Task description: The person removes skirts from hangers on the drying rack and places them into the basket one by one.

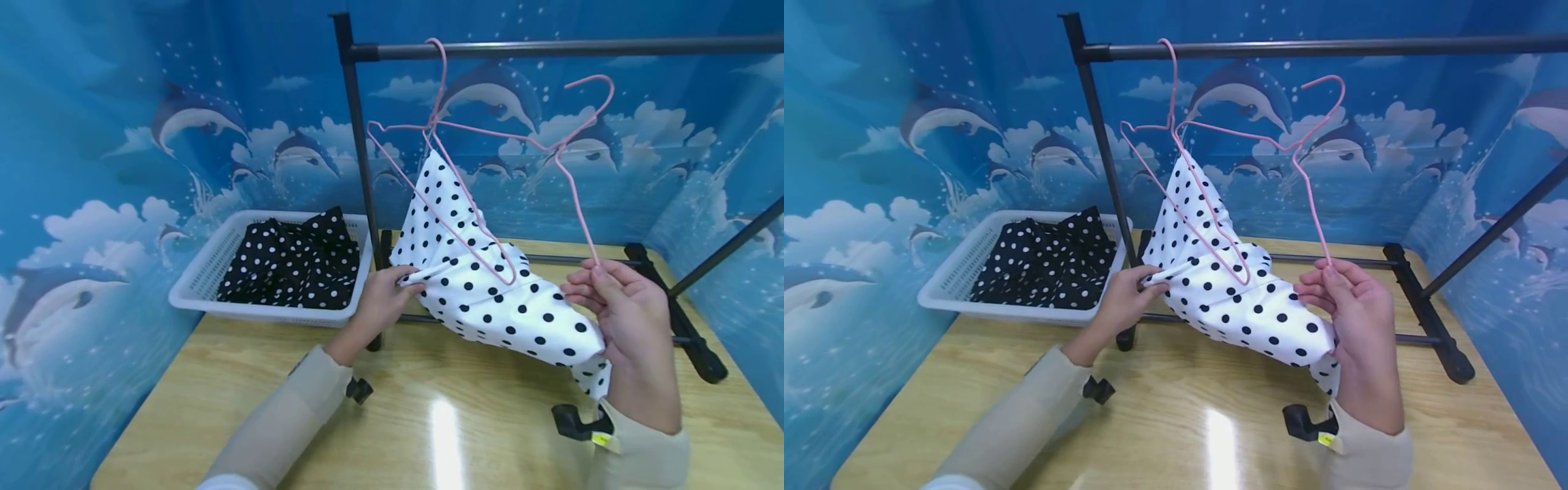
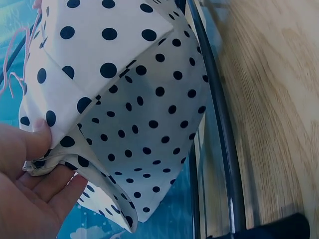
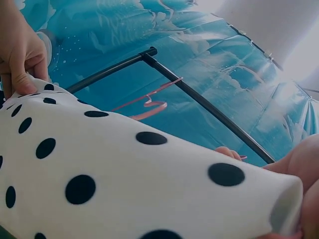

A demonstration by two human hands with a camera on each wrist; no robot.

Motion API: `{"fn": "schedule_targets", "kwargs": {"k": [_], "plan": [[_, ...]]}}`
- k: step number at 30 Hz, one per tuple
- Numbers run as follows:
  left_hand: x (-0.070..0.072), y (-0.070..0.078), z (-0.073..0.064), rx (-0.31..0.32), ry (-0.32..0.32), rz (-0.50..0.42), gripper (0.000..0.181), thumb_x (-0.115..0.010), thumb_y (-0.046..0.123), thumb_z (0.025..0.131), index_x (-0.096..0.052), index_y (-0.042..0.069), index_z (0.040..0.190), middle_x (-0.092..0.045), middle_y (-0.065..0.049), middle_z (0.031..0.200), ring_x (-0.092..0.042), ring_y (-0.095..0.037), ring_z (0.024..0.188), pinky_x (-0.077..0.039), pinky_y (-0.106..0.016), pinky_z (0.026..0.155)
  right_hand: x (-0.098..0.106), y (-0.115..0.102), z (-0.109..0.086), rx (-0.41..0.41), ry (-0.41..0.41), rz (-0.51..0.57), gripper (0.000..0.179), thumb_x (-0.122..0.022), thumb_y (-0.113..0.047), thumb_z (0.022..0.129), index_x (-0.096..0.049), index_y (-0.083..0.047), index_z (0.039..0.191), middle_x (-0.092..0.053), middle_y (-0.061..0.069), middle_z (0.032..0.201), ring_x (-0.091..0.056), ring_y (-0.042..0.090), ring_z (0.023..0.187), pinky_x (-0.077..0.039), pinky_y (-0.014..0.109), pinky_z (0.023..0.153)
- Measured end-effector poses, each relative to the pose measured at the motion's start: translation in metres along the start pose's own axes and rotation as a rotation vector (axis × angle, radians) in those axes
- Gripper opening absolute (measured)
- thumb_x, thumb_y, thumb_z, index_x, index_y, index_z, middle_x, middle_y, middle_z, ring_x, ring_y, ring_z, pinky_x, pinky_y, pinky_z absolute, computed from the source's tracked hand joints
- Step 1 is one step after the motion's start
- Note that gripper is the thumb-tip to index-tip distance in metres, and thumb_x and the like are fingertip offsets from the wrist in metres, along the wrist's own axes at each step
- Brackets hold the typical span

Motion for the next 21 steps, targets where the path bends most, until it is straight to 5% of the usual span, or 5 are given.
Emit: {"fn": "schedule_targets", "kwargs": {"k": [7,21], "plan": [[0.006,-0.012,0.006,0.026,0.018,0.022,0.019,-0.073,0.015,0.087,-0.072,0.008,0.105,-0.071,-0.003,0.092,-0.058,-0.010,0.067,-0.050,-0.022,0.058,-0.003,0.000,0.001,0.055,-0.083,0.051,0.015,-0.059,-0.012,0.096,-0.066,0.001,0.100,-0.071,0.011,0.080,-0.072,0.019,0.069,-0.057,0.027,0.067],[0.021,-0.018,0.018,0.025,0.056,-0.001,0.019,-0.071,0.014,0.088,-0.071,0.006,0.106,-0.069,-0.006,0.087,-0.052,-0.015,0.061,-0.046,-0.026,0.056,-0.002,-0.002,-0.002,0.065,-0.066,-0.048,0.015,-0.059,-0.015,0.096,-0.067,-0.003,0.100,-0.072,0.007,0.080,-0.072,0.016,0.070,-0.057,0.024,0.066]]}}
Point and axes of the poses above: each hand's wrist, its own z-axis towards the middle knuckle, its own x-axis out of the back of the hand, y = z × x, the point moved 4 cm from there along z, towards the middle knuckle
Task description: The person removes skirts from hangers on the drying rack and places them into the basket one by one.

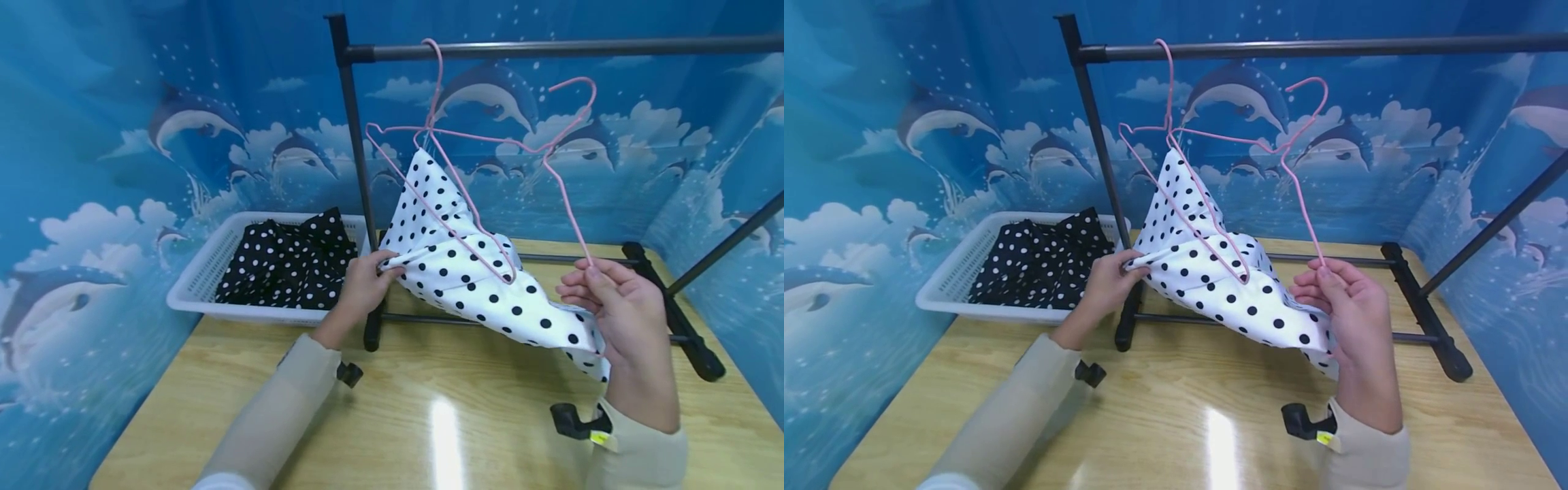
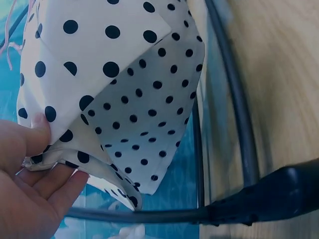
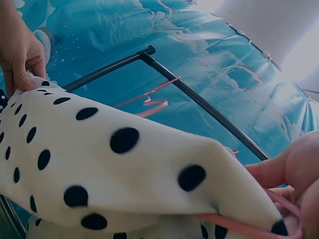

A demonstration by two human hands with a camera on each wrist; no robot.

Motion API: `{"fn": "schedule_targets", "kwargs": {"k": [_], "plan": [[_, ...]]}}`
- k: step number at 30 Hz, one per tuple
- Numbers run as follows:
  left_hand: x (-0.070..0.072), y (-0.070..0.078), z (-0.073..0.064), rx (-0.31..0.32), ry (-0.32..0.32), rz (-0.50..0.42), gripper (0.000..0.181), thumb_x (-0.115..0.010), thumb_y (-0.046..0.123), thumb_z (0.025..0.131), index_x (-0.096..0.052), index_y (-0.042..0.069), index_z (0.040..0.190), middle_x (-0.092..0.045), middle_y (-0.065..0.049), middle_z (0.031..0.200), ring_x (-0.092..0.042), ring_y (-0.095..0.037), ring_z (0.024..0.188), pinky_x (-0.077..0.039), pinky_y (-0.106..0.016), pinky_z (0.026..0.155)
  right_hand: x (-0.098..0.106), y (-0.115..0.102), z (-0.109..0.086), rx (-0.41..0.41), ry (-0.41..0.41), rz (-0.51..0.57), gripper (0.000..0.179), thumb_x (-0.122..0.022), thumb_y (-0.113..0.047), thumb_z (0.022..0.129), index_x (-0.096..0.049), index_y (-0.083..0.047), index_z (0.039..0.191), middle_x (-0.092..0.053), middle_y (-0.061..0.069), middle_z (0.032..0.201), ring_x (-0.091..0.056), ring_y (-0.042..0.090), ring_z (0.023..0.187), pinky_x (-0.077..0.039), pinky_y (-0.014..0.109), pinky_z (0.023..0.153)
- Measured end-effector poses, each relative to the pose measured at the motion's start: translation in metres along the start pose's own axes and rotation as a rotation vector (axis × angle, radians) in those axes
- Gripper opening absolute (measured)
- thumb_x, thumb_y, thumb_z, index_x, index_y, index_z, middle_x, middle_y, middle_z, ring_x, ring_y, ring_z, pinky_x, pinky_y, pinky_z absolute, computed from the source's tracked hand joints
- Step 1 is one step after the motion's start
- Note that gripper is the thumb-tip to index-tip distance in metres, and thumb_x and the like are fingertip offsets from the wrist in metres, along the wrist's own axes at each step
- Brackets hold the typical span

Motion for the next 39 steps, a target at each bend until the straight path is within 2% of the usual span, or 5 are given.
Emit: {"fn": "schedule_targets", "kwargs": {"k": [4,11,20,27,39], "plan": [[0.004,0.000,0.004,-0.012,0.028,-0.002,0.018,-0.071,0.014,0.088,-0.072,0.004,0.104,-0.069,-0.008,0.086,-0.049,-0.016,0.059,-0.043,-0.026,0.055,0.000,-0.002,-0.001,0.018,0.002,-0.022,0.017,-0.060,-0.017,0.095,-0.067,-0.002,0.100,-0.072,0.007,0.079,-0.071,0.016,0.069,-0.057,0.024,0.067],[0.001,-0.002,0.002,0.018,0.015,0.012,0.019,-0.071,0.016,0.089,-0.072,0.006,0.105,-0.067,-0.006,0.084,-0.049,-0.016,0.060,-0.043,-0.027,0.055,0.002,-0.001,0.000,-0.015,0.029,-0.022,0.020,-0.063,-0.019,0.093,-0.067,-0.002,0.102,-0.071,0.007,0.081,-0.072,0.016,0.071,-0.057,0.025,0.068],[0.002,0.004,-0.006,0.003,0.033,0.051,0.019,-0.072,0.017,0.088,-0.071,0.007,0.105,-0.068,-0.004,0.082,-0.054,-0.016,0.061,-0.046,-0.025,0.055,0.006,0.002,0.004,-0.043,0.071,0.076,0.018,-0.065,-0.018,0.092,-0.069,-0.001,0.099,-0.071,0.008,0.080,-0.071,0.017,0.070,-0.058,0.027,0.068],[-0.003,0.011,-0.015,-0.068,0.005,0.048,0.019,-0.073,0.018,0.087,-0.072,0.006,0.102,-0.066,-0.002,0.075,-0.051,-0.013,0.055,-0.042,-0.024,0.049,0.007,0.005,0.007,-0.065,0.082,0.111,0.018,-0.062,-0.017,0.093,-0.068,-0.001,0.098,-0.071,0.009,0.080,-0.072,0.018,0.070,-0.057,0.028,0.068],[-0.011,0.020,-0.036,-0.073,-0.066,0.039,0.024,-0.075,0.019,0.085,-0.072,0.007,0.106,-0.069,-0.002,0.078,-0.045,-0.006,0.046,-0.040,-0.020,0.044,0.009,0.008,0.009,-0.110,0.115,0.104,0.016,-0.063,-0.017,0.093,-0.069,-0.003,0.098,-0.072,0.008,0.079,-0.072,0.017,0.069,-0.057,0.028,0.067]]}}
Point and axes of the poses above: each hand's wrist, its own z-axis towards the middle knuckle, its own x-axis out of the back of the hand, y = z × x, the point moved 4 cm from there along z, towards the middle knuckle
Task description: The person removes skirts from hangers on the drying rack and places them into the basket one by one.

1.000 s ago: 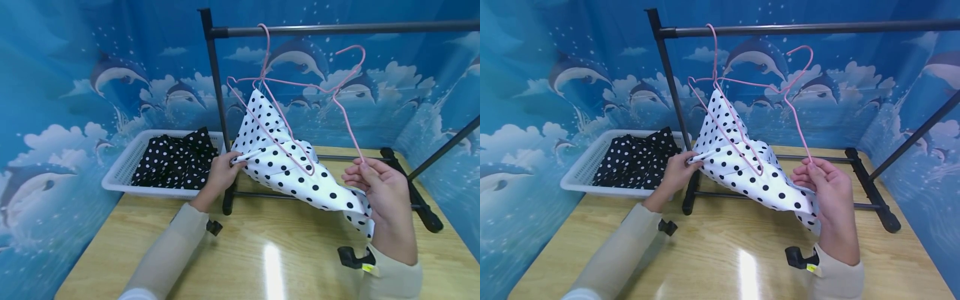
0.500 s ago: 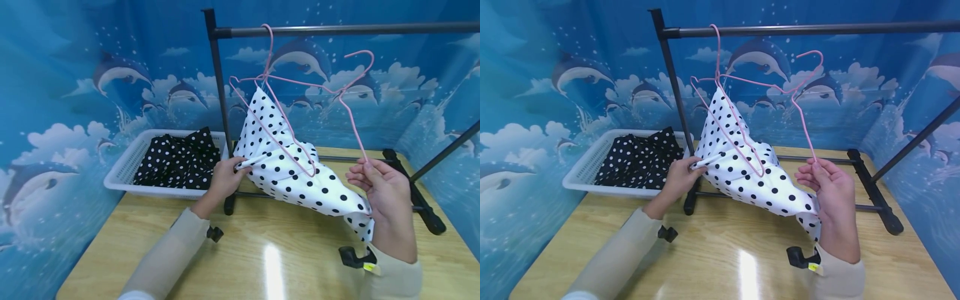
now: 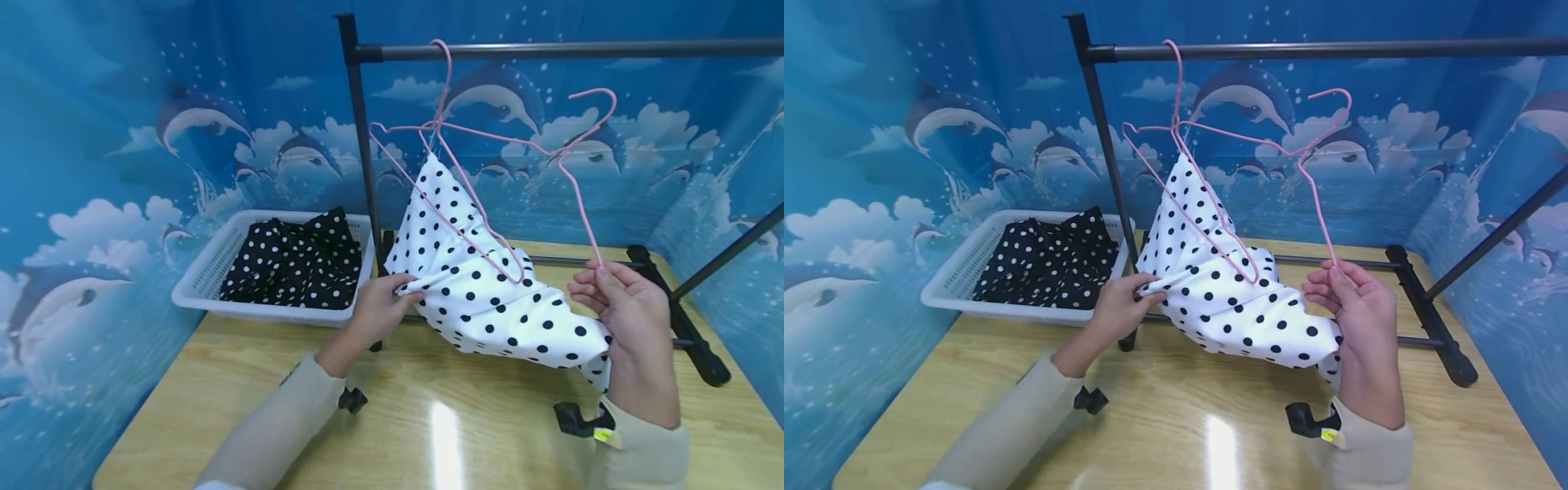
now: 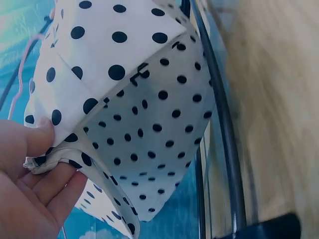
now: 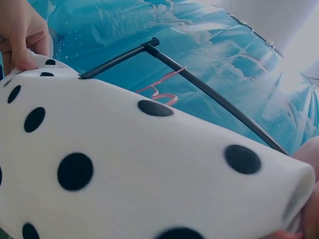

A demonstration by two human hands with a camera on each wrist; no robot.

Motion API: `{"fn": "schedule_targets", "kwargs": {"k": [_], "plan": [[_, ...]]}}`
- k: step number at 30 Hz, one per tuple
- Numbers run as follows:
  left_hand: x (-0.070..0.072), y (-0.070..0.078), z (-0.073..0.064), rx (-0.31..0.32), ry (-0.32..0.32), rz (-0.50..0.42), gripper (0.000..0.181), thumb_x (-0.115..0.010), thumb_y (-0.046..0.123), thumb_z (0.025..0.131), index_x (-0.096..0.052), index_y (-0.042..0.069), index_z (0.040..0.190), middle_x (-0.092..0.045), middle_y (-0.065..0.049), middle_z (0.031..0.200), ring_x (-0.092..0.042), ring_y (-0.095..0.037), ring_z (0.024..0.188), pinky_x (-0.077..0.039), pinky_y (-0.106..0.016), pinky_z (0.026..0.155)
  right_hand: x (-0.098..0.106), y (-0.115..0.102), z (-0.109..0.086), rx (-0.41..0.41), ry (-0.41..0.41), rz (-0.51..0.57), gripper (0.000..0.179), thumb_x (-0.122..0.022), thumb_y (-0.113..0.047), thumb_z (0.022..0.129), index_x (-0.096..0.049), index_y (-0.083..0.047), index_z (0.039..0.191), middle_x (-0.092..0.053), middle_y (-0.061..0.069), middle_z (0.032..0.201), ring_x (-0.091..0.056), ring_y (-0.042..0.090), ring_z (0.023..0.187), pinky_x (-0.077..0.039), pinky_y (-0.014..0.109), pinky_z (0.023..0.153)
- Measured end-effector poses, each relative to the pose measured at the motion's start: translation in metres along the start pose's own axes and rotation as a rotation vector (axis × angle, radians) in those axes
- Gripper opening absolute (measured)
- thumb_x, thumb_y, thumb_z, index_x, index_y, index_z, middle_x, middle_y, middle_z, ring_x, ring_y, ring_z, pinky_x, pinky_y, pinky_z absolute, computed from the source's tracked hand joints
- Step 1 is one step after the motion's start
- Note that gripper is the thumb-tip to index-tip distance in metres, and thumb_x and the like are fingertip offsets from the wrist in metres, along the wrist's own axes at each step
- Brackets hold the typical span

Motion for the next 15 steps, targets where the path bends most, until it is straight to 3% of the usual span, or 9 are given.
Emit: {"fn": "schedule_targets", "kwargs": {"k": [7,15], "plan": [[-0.010,0.015,-0.018,-0.079,-0.059,0.004,0.025,-0.076,0.020,0.084,-0.073,0.007,0.106,-0.072,-0.003,0.082,-0.046,-0.003,0.050,-0.042,-0.018,0.048,0.001,-0.003,-0.001,0.021,-0.020,0.025,0.016,-0.064,-0.015,0.093,-0.069,-0.001,0.097,-0.072,0.009,0.079,-0.072,0.018,0.069,-0.057,0.028,0.066],[-0.008,0.013,-0.018,-0.066,-0.056,-0.043,0.024,-0.076,0.017,0.085,-0.073,0.006,0.105,-0.072,-0.004,0.084,-0.050,-0.003,0.052,-0.045,-0.018,0.049,-0.001,-0.002,-0.002,0.024,-0.024,-0.020,0.015,-0.061,-0.016,0.094,-0.069,-0.003,0.097,-0.072,0.007,0.079,-0.072,0.017,0.068,-0.057,0.026,0.067]]}}
Point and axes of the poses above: each hand's wrist, its own z-axis towards the middle knuckle, its own x-axis out of the back of the hand, y = z × x, the point moved 4 cm from there along z, towards the middle knuckle
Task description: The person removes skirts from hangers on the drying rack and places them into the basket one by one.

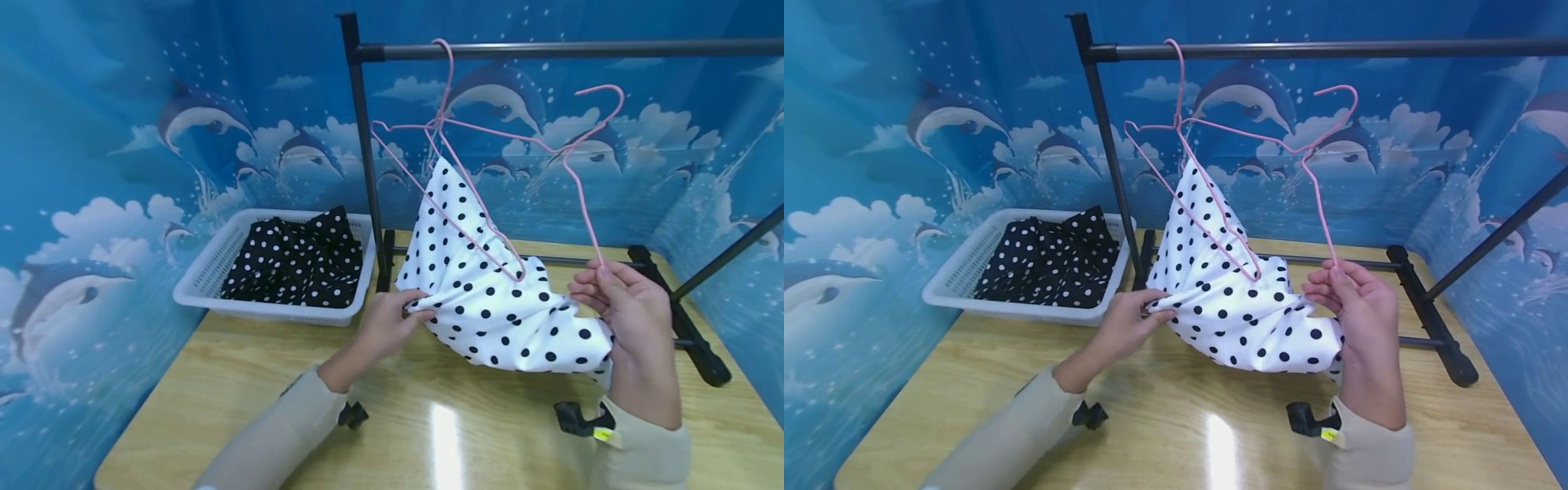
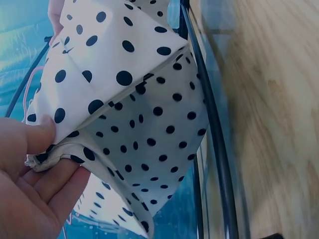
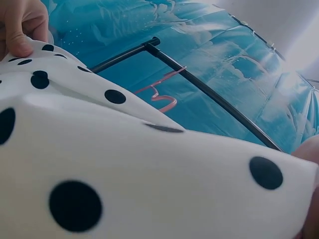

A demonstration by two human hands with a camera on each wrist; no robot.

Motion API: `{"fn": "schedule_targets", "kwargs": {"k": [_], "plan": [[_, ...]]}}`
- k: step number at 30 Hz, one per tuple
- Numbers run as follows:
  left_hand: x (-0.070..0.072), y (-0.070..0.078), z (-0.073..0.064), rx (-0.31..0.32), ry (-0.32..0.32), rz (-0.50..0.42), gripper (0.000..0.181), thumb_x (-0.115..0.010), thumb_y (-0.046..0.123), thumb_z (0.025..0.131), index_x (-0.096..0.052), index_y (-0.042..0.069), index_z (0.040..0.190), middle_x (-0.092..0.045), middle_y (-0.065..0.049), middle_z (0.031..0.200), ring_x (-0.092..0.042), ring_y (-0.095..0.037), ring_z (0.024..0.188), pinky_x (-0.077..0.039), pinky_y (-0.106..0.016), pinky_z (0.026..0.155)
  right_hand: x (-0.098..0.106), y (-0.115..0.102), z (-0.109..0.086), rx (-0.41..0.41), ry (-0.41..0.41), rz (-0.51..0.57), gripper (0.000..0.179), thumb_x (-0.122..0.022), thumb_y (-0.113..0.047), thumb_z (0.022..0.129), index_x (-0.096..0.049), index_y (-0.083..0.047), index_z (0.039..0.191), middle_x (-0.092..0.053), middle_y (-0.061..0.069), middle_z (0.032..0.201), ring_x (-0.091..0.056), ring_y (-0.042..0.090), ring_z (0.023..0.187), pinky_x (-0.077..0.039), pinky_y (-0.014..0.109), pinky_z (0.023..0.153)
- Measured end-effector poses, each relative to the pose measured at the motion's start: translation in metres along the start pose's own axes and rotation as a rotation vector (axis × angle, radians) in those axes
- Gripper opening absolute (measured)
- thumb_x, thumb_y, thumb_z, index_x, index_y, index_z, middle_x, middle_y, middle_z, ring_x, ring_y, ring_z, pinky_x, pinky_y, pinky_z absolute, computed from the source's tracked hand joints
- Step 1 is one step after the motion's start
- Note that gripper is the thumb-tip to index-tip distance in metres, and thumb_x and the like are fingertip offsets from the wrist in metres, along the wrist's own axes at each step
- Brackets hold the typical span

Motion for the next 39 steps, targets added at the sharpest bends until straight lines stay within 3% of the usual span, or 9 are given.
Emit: {"fn": "schedule_targets", "kwargs": {"k": [4,8,18,26,32,39], "plan": [[0.005,-0.004,0.004,0.036,0.000,-0.024,0.023,-0.075,0.015,0.085,-0.072,0.007,0.106,-0.073,-0.005,0.093,-0.057,-0.003,0.059,-0.050,-0.018,0.054,-0.001,0.000,-0.001,0.055,-0.032,-0.041,0.014,-0.060,-0.015,0.095,-0.068,-0.003,0.097,-0.071,0.007,0.078,-0.072,0.016,0.068,-0.057,0.025,0.066],[0.013,-0.009,0.007,0.060,0.027,-0.024,0.023,-0.076,0.013,0.084,-0.072,0.006,0.106,-0.073,-0.006,0.092,-0.056,-0.005,0.056,-0.049,-0.020,0.051,-0.001,-0.001,-0.001,0.073,-0.029,-0.049,0.015,-0.059,-0.014,0.095,-0.069,-0.003,0.098,-0.070,0.007,0.077,-0.071,0.016,0.066,-0.057,0.024,0.065],[0.033,-0.020,0.017,0.028,0.083,0.037,0.016,-0.073,0.009,0.086,-0.072,0.005,0.102,-0.072,-0.007,0.089,-0.053,-0.008,0.054,-0.046,-0.024,0.047,-0.002,-0.002,0.001,0.074,0.042,-0.160,0.023,-0.059,-0.019,0.095,-0.068,-0.003,0.110,-0.067,0.007,0.074,-0.067,0.016,0.061,-0.057,0.024,0.063],[0.049,-0.030,0.028,0.063,0.085,0.091,0.018,-0.072,0.010,0.087,-0.072,0.004,0.104,-0.072,-0.008,0.096,-0.058,-0.014,0.068,-0.049,-0.025,0.058,-0.003,-0.004,-0.001,0.089,0.006,-0.236,0.023,-0.056,-0.021,0.097,-0.062,0.000,0.105,-0.067,0.005,0.076,-0.069,0.013,0.064,-0.057,0.021,0.063],[0.061,-0.039,0.035,0.096,0.081,0.078,0.018,-0.070,0.011,0.089,-0.071,0.004,0.106,-0.071,-0.009,0.096,-0.058,-0.017,0.067,-0.050,-0.029,0.058,-0.005,-0.003,-0.001,0.110,-0.036,-0.332,0.024,-0.052,-0.024,0.099,-0.059,-0.001,0.103,-0.067,0.001,0.075,-0.068,0.011,0.064,-0.056,0.020,0.064],[0.063,-0.042,0.040,0.096,0.087,0.085,0.016,-0.069,0.010,0.090,-0.071,0.005,0.105,-0.070,-0.008,0.094,-0.058,-0.017,0.068,-0.050,-0.029,0.059,-0.003,-0.006,-0.002,0.126,-0.025,-0.341,0.026,-0.052,-0.024,0.099,-0.059,0.000,0.102,-0.067,0.002,0.075,-0.068,0.011,0.064,-0.056,0.020,0.063]]}}
Point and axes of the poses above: each hand's wrist, its own z-axis towards the middle knuckle, its own x-axis out of the back of the hand, y = z × x, the point moved 4 cm from there along z, towards the middle knuckle
